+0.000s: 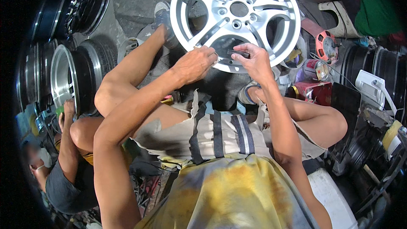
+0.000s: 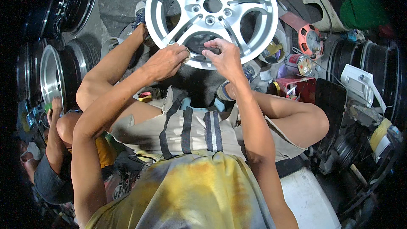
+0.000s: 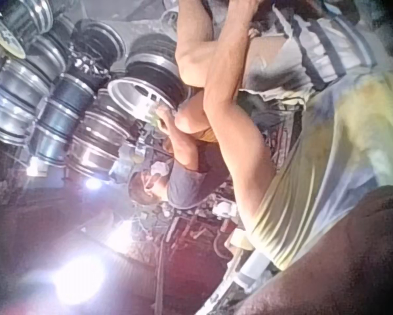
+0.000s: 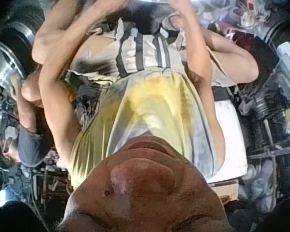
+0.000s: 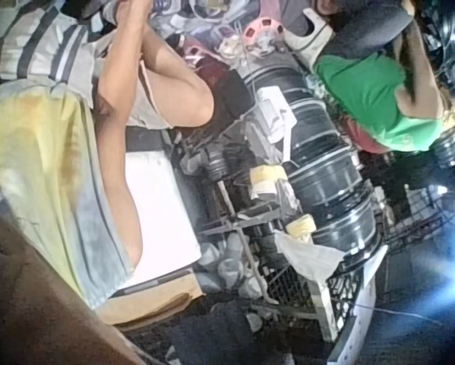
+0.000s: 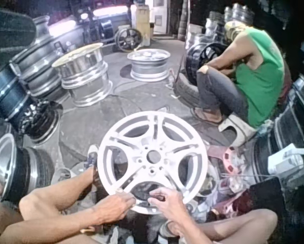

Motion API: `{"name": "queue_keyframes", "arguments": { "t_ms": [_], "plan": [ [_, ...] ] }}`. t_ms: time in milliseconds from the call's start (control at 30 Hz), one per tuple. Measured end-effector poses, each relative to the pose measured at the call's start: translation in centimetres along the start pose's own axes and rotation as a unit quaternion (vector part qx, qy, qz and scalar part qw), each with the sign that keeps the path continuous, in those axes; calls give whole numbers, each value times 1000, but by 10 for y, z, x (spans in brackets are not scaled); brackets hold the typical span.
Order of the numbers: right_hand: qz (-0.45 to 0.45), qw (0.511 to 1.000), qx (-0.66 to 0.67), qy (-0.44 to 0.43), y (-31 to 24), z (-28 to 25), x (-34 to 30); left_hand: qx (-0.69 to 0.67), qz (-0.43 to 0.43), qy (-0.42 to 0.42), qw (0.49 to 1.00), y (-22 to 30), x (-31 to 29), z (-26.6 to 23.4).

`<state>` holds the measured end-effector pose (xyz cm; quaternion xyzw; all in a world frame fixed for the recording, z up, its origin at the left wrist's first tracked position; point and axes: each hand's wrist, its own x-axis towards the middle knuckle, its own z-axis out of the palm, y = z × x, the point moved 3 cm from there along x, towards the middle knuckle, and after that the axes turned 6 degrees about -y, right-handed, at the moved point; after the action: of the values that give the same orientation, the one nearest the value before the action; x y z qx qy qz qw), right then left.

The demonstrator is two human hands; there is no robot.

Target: The person sits on the floor and scrubs a silver car rim with a small abrasive pad. They repeatedly rub the surface of the rim, focusing on the spokes and the central hub area. The person occasionally pauses to wipe the rim with a cloth or inspect the surface before resuming the scrubbing action.

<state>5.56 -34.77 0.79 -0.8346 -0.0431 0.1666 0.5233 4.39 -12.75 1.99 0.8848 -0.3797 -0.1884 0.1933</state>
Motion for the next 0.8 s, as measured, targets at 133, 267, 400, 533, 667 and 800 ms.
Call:
{"name": "queue_keyframes", "arguments": {
  "t_ms": [133,267,400,533,667,800],
  "plan": [
    [14,999,-26,-21,-14,2,-2,22,-50,-26,998,-33,-14,-19],
    [46,999,-10,-17,-9,4,-1,68,-41,-9,997,-40,-9,-19],
    [-94,990,-98,42,-9,7,1,22,-4,-21,1000,-16,4,5],
    [-24,999,-24,-14,-20,18,4,76,-58,-16,995,-47,-19,-23],
    [10,999,-4,-37,-17,21,2,60,-91,63,992,-58,-27,-58],
    [-14,998,20,-63,-27,31,-3,-201,-173,2,964,-28,-48,-61]
  ]
}}
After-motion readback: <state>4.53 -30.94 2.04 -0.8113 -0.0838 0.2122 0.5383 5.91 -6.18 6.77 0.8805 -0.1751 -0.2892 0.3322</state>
